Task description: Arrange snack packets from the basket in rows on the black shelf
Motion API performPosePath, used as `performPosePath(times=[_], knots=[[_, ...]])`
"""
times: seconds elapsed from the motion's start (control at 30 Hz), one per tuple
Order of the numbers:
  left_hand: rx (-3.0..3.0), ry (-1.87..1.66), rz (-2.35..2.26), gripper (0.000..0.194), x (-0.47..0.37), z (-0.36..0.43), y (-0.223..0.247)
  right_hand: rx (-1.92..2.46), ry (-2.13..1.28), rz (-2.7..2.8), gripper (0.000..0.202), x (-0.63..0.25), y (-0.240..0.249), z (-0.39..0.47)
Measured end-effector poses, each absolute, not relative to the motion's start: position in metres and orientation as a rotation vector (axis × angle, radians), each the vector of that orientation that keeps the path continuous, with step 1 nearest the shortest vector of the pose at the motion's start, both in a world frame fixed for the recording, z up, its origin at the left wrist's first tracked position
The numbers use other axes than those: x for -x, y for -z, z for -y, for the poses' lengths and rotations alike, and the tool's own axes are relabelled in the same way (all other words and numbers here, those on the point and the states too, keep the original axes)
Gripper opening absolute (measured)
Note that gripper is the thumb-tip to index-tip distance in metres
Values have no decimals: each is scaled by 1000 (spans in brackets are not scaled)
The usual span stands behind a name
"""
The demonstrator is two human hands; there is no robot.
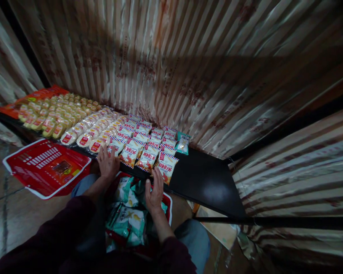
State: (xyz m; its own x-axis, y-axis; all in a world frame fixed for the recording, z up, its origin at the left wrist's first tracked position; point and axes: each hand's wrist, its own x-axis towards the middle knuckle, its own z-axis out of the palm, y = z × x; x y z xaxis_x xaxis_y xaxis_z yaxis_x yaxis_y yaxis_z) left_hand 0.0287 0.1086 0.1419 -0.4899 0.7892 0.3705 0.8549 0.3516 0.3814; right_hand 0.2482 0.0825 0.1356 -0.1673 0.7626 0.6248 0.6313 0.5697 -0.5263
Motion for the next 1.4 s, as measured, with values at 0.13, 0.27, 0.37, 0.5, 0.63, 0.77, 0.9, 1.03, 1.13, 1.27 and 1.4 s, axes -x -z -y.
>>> performPosePath(times=[0.13, 0.27, 0.37, 0.5, 0.63, 0.77, 0.9, 1.03, 1.13, 1.27, 1.4], knots=[[1541, 795, 2442, 57, -23, -109, -144, 1270, -40, 1835, 44, -261, -135, -99], [1585, 796, 2421, 58, -18, -110, -140, 1410, 26, 1808, 44, -274, -130, -117], [1603, 829, 2394, 55, -14, -110, -132, 1432, 65, 1802, 44, -278, -123, -124], [1563, 968, 2324, 53, -9, -113, -123, 1456, 107, 1799, 45, -279, -114, -126], [1551, 1076, 2244, 53, -4, -124, -123, 1493, 142, 1815, 45, -281, -109, -125], [1531, 1117, 2222, 52, -4, -141, -128, 1496, 135, 1824, 46, -281, -109, -125], [1520, 1161, 2225, 55, -10, -153, -127, 1517, 126, 1819, 45, -280, -111, -125], [1567, 1185, 2136, 54, -14, -153, -117, 1539, 138, 1824, 46, -279, -113, -124], [1599, 1196, 2048, 54, -14, -149, -110, 1552, 155, 1844, 47, -281, -112, -125], [1627, 1196, 1986, 52, -14, -146, -109, 1550, 156, 1879, 48, -284, -107, -126], [1651, 1200, 1969, 49, -16, -146, -111, 1543, 133, 1895, 48, -285, -105, -127]])
